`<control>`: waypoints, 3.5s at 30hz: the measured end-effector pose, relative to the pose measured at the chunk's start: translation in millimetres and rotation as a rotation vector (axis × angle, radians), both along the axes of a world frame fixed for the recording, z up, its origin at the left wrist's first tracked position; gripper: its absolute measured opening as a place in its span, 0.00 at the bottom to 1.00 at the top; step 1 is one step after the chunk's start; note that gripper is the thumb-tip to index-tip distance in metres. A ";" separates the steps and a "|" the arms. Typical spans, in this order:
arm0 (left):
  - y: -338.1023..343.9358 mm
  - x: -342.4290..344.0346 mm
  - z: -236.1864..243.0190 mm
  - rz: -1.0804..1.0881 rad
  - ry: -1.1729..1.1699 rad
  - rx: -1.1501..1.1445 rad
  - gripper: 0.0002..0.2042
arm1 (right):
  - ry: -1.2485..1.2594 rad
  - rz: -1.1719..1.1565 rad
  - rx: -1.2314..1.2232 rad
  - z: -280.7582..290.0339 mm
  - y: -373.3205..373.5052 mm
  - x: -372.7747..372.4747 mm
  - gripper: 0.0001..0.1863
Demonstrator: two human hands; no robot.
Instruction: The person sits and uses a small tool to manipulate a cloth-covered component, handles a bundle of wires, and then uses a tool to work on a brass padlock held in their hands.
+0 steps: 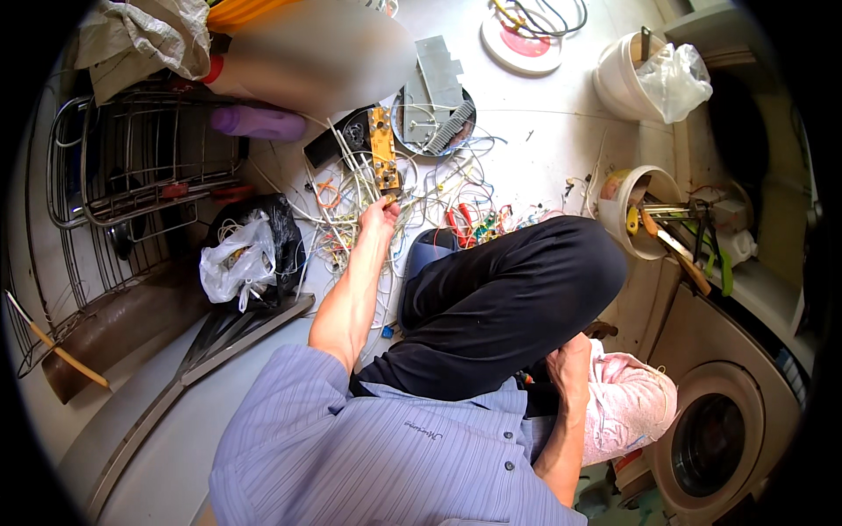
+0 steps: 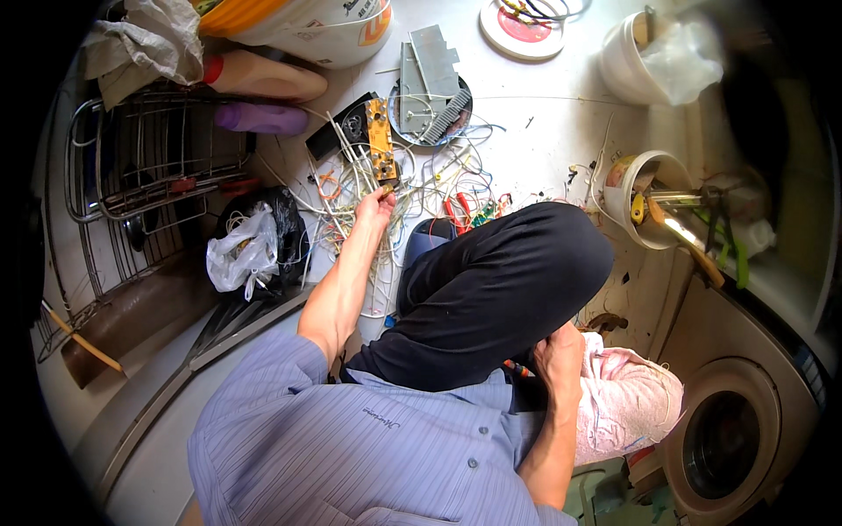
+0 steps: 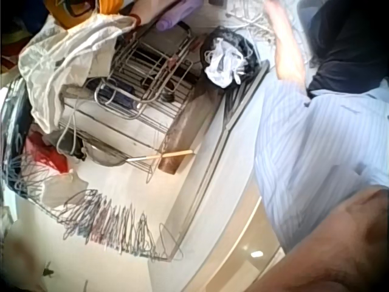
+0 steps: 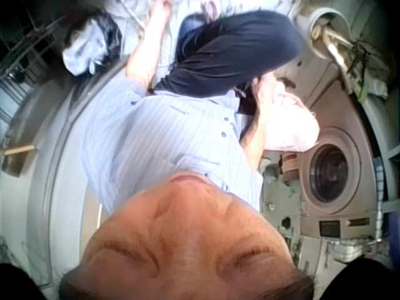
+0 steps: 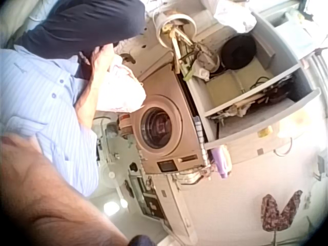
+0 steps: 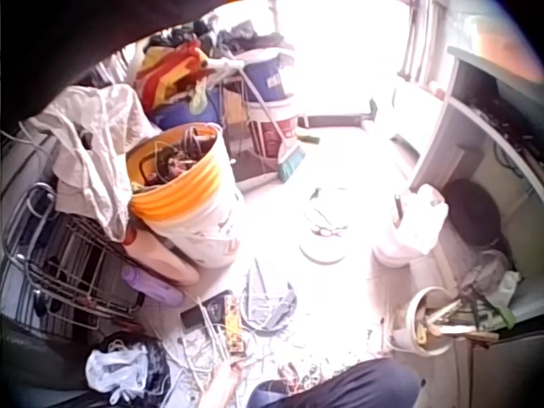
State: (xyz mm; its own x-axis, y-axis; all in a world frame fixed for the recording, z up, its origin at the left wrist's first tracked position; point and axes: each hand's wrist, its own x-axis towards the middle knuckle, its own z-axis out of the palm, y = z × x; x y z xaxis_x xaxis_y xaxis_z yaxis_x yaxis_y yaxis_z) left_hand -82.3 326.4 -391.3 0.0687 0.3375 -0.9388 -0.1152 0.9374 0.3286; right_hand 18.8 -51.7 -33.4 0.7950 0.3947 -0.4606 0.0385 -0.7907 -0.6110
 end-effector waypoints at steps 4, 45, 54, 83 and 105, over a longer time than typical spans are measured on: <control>-1.5 0.9 4.1 -0.052 0.016 0.040 0.05 | 0.009 -0.010 0.012 -2.8 -3.1 -0.6 0.14; -272.9 121.2 445.1 -1.242 -0.732 -0.505 0.13 | -0.188 -0.505 0.771 103.3 -48.0 -0.5 0.06; -295.4 113.2 401.1 -1.257 -0.603 -0.575 0.16 | 0.085 -0.610 0.728 68.5 -71.1 8.0 0.07; -298.2 108.7 391.1 -1.264 -0.511 -0.430 0.18 | 0.234 -0.674 0.624 62.3 -66.5 18.8 0.10; -296.8 107.6 383.7 -1.316 -0.510 -0.607 0.17 | 0.233 -0.724 0.656 59.3 -68.0 17.0 0.08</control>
State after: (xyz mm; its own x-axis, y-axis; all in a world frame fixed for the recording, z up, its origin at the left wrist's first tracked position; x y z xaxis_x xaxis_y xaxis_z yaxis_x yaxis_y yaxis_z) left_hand 25.3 29.6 -7.6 0.3492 -0.6311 -0.6927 0.8981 0.4363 0.0552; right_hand 35.8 -119.8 26.0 0.8616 0.0833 -0.5007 -0.4949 -0.0807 -0.8652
